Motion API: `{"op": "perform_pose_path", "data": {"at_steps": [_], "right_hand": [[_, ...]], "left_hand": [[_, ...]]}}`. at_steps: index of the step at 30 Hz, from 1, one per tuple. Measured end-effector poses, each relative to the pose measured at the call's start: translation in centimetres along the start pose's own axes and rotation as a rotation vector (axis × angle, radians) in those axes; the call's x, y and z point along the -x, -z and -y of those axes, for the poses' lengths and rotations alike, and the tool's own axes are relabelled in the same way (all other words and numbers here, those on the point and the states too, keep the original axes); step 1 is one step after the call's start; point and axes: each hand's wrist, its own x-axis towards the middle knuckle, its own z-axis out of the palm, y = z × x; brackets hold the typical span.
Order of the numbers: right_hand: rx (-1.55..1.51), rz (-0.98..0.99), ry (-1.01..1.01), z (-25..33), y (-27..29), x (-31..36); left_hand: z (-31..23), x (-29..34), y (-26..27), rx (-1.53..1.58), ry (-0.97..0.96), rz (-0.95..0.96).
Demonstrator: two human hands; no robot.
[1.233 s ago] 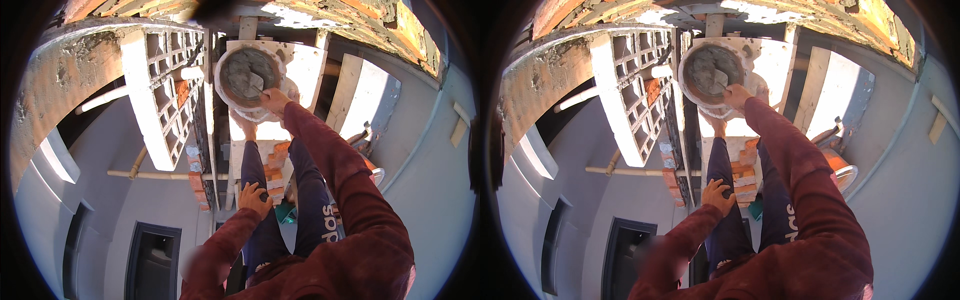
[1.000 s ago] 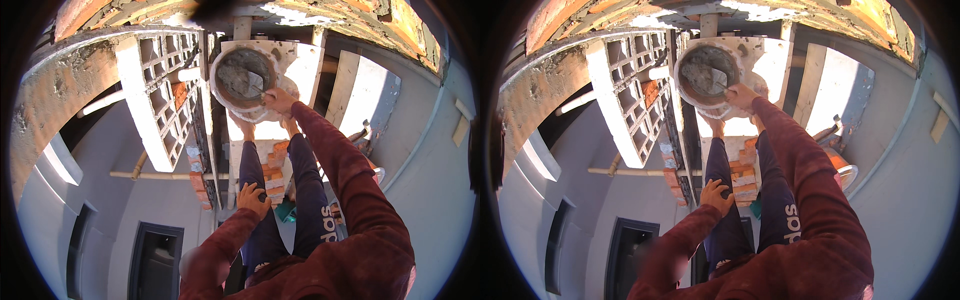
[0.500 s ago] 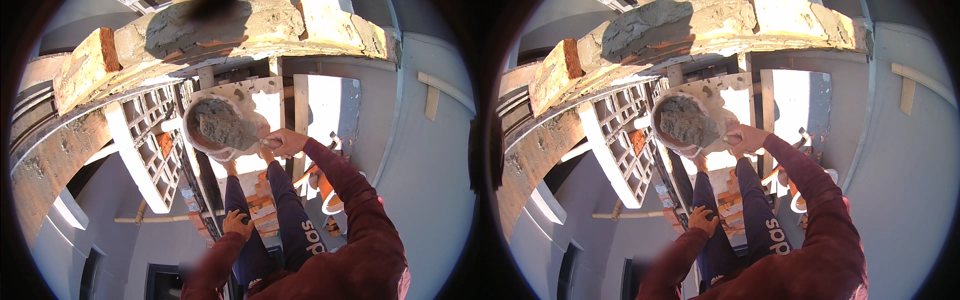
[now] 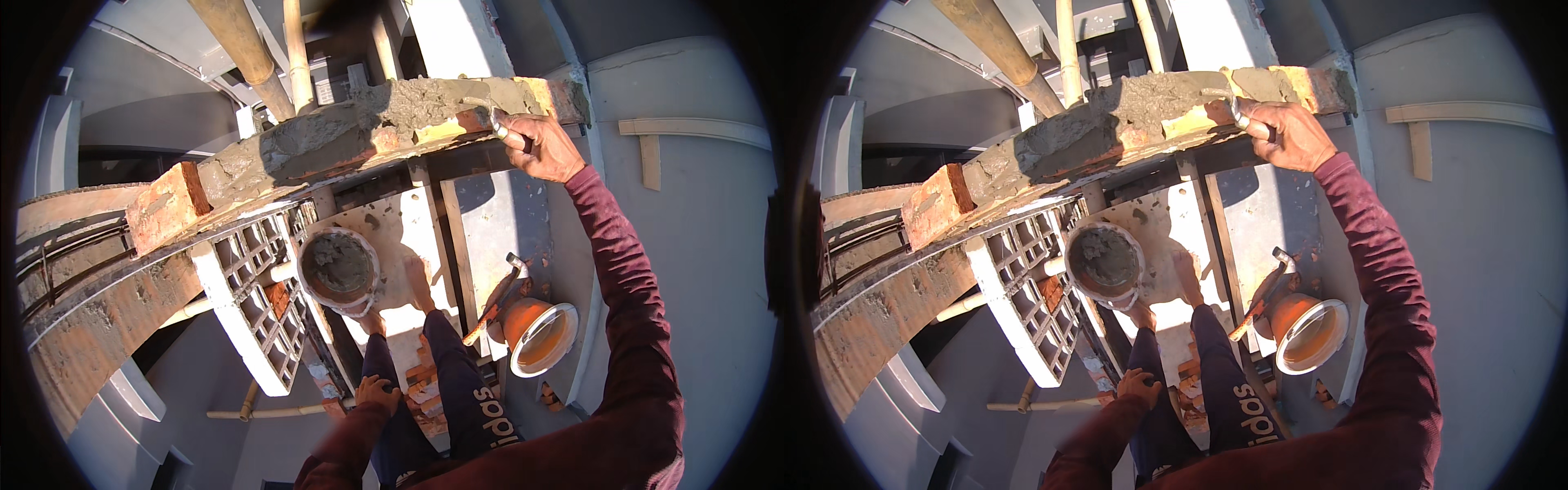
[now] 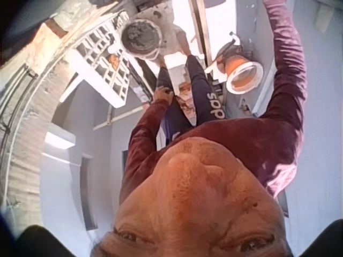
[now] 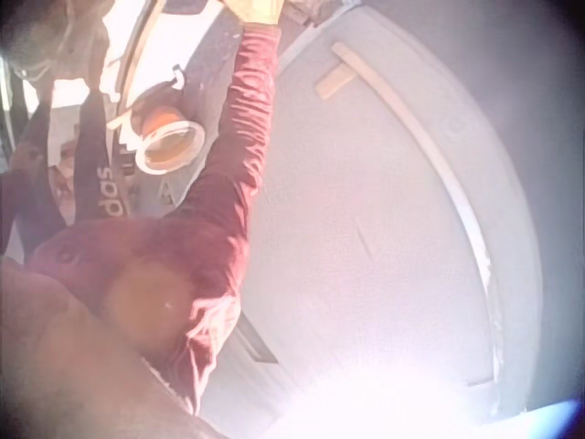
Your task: The person scoops mortar from a bucket using a trowel and applies it to a brick wall under construction. They then place a brick onto the mortar, press it into position, and tap it to align it with the existing structure.
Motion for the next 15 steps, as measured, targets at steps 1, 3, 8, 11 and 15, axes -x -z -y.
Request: {"op": "perform_pose_path", "data": {"at_steps": [1, 3, 8, 11, 15], "right_hand": [[0.141, -0.139, 0.116, -1.5, -1.6, 0.1], [0.337, -0.193, 0.057, -1.6, -3.8, 0.6], [0.387, -0.332, 0.048, 2.2, -4.0, 2.2], [0.478, -0.268, 0.09, 4.1, -1.8, 1.1], [0.113, -0.175, -0.124, 7.5, -0.2, 3.2]], "left_hand": [[0.0, -0.1, -0.1, -0.002, -0.008, 0.0], [0.2, -0.1, -0.2, 0.0, -0.004, -0.005], [-0.1, 0.4, 0.4, 0.027, 0.0, 0.006], [-0.7, 0.3, 0.9, 0.027, -0.017, 0.016], [-0.9, 0.2, 1.0, 0.046, -0.038, 0.003]]}}
